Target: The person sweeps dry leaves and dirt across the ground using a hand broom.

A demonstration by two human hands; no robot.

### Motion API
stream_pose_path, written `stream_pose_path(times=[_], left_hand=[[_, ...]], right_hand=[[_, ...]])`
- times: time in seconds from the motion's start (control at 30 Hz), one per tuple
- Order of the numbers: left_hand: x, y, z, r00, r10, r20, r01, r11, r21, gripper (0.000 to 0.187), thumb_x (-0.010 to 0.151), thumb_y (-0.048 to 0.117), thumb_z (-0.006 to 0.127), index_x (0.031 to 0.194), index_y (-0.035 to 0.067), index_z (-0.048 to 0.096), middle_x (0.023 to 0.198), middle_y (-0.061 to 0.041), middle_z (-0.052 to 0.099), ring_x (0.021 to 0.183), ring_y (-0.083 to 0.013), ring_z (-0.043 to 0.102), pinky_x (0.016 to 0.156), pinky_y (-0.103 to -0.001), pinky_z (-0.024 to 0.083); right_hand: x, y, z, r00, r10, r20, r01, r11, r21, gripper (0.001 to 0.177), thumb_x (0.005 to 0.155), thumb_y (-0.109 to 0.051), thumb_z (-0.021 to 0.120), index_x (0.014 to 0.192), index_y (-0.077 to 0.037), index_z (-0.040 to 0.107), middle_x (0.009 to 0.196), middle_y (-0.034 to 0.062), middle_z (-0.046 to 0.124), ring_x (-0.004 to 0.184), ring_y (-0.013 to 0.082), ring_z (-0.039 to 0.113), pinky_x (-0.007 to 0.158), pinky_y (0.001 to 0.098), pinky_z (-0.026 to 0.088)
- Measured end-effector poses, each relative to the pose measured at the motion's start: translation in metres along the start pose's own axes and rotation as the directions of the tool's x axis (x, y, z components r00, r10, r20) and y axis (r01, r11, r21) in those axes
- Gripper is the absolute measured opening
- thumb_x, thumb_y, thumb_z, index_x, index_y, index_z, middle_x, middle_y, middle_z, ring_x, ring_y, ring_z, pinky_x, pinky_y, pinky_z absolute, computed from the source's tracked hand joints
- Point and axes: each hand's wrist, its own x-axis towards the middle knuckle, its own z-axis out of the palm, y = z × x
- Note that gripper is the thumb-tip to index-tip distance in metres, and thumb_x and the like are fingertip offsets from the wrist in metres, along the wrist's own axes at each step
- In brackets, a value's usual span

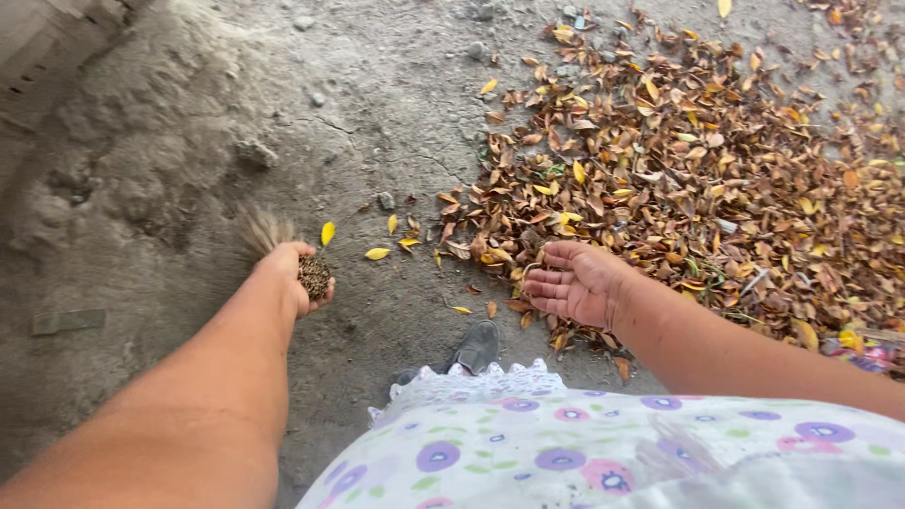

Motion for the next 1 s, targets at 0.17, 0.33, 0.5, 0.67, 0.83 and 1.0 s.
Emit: stream_pose_path(times=[0.17,0.33,0.5,0.67,0.83,1.0], left_hand=[[-0.030,-0.008,0.062,0.940,-0.108,0.325,0.101,0.994,0.038,0.028,0.088,0.028,0.064,0.105,0.007,0.056,0.083,-0.013,0.062,0.066,-0.0254,0.062,0.052,-0.039,0.055],[-0.081,-0.014,0.054,0.894,-0.125,0.430,0.242,0.943,-0.229,0.041,0.086,0.032,0.062,0.106,-0.003,0.060,0.084,-0.019,0.066,0.066,-0.0270,0.065,0.049,-0.034,0.056],[-0.097,-0.027,0.063,0.940,-0.096,0.328,0.166,0.967,-0.193,0.026,0.084,0.031,0.063,0.099,0.010,0.059,0.081,-0.011,0.062,0.066,-0.0253,0.063,0.051,-0.036,0.055],[-0.097,-0.044,0.129,0.975,-0.212,0.064,0.221,0.957,-0.190,0.023,0.089,0.029,0.061,0.101,0.010,0.056,0.084,-0.013,0.062,0.069,-0.0271,0.062,0.054,-0.038,0.055],[-0.087,-0.030,0.199,0.904,-0.252,0.346,0.321,0.934,-0.156,0.029,0.088,0.028,0.065,0.102,0.004,0.057,0.085,-0.015,0.064,0.068,-0.0279,0.065,0.052,-0.036,0.058],[-0.097,-0.006,0.206,0.821,-0.154,0.550,0.192,0.981,-0.012,0.029,0.085,0.029,0.064,0.101,0.005,0.059,0.085,-0.017,0.066,0.069,-0.0278,0.066,0.052,-0.036,0.057]], right_hand=[[-0.001,-0.001,-0.020,0.999,0.005,-0.047,-0.003,0.999,0.044,0.046,0.097,-0.031,0.058,0.138,-0.012,0.049,0.115,0.0149,0.064,0.096,0.0307,0.071,0.089,0.0493,0.060],[0.001,-0.019,0.001,1.000,0.021,-0.011,-0.020,0.995,0.100,0.040,0.100,-0.031,0.059,0.134,-0.011,0.050,0.114,0.0142,0.066,0.097,0.0290,0.070,0.091,0.0461,0.059],[0.004,-0.022,0.014,0.998,0.004,0.059,-0.012,0.991,0.134,0.027,0.099,-0.031,0.059,0.118,-0.012,0.053,0.110,0.0131,0.067,0.094,0.0285,0.070,0.089,0.0469,0.060],[0.010,-0.016,-0.014,0.999,-0.016,0.048,0.007,0.981,0.193,0.026,0.098,-0.032,0.060,0.112,-0.011,0.055,0.108,0.0124,0.067,0.092,0.0296,0.072,0.087,0.0484,0.061],[-0.001,-0.012,-0.048,0.998,-0.018,-0.058,0.035,0.953,0.300,0.032,0.098,-0.031,0.060,0.124,-0.014,0.051,0.113,0.0157,0.067,0.096,0.0292,0.070,0.089,0.0472,0.060],[-0.002,-0.006,-0.058,0.996,-0.020,-0.087,0.046,0.948,0.314,0.037,0.097,-0.033,0.061,0.128,-0.016,0.049,0.113,0.0134,0.065,0.096,0.0286,0.069,0.090,0.0474,0.059]])
